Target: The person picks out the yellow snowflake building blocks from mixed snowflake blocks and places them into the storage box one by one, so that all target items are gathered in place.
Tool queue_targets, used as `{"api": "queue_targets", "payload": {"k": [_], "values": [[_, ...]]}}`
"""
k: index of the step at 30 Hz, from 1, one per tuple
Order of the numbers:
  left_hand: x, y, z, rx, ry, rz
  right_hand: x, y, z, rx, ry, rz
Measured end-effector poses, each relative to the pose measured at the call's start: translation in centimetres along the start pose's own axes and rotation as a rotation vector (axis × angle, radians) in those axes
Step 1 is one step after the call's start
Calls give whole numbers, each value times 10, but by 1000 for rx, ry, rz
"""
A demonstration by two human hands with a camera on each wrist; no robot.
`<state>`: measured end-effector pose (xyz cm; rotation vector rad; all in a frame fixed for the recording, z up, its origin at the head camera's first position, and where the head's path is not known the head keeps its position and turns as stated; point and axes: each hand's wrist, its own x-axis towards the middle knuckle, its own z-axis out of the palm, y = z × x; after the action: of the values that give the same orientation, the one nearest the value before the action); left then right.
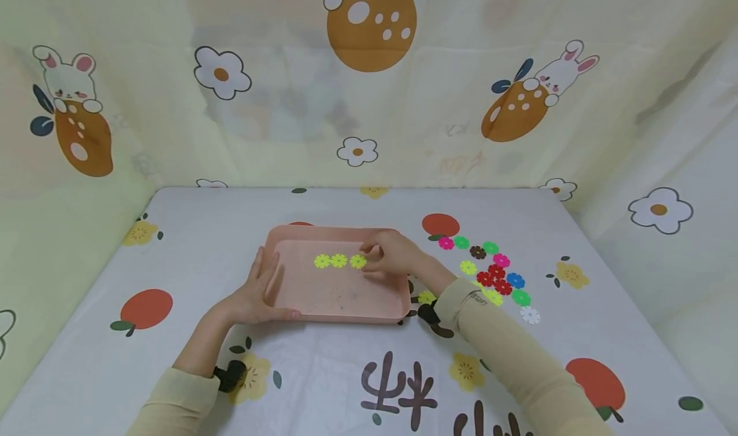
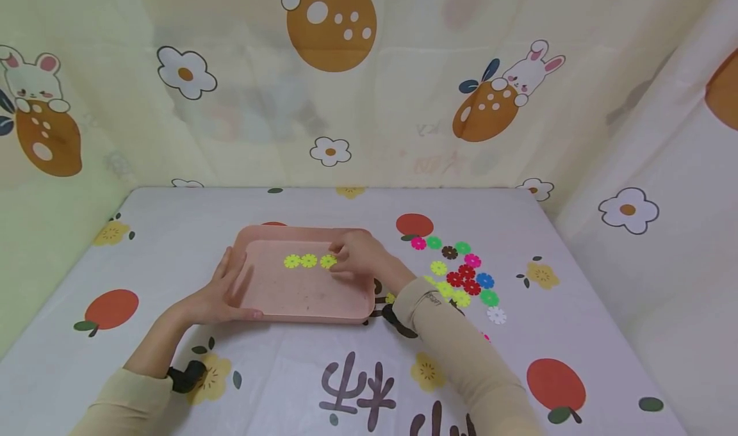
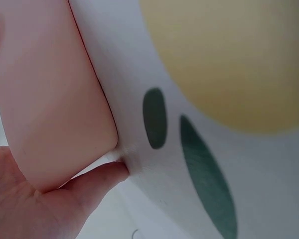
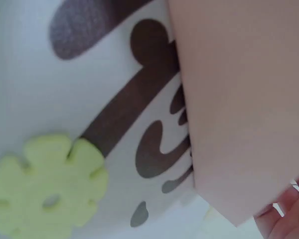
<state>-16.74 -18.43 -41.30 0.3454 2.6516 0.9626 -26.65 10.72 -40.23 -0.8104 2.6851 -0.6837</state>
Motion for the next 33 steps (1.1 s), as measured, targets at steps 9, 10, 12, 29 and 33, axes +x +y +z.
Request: {"api": "queue_targets", "payload": {"k": [9,10,12,29,33], "values": [[-1,-1,0,4,-4,-16,-19,-4,-12,43,-25,51],[-1,-1,0,3,-4,-17,-22,-3,-13,48,-24,55],[-1,0,0,1,-5,-13,-26,-3,-16,51,-21,67],[-1,1,-1,3,-5,-8,-75,4,-31,27,72,-35],[-1,1,0,14,-4,-14,-87,8,-35,-4,114,-59]]}}
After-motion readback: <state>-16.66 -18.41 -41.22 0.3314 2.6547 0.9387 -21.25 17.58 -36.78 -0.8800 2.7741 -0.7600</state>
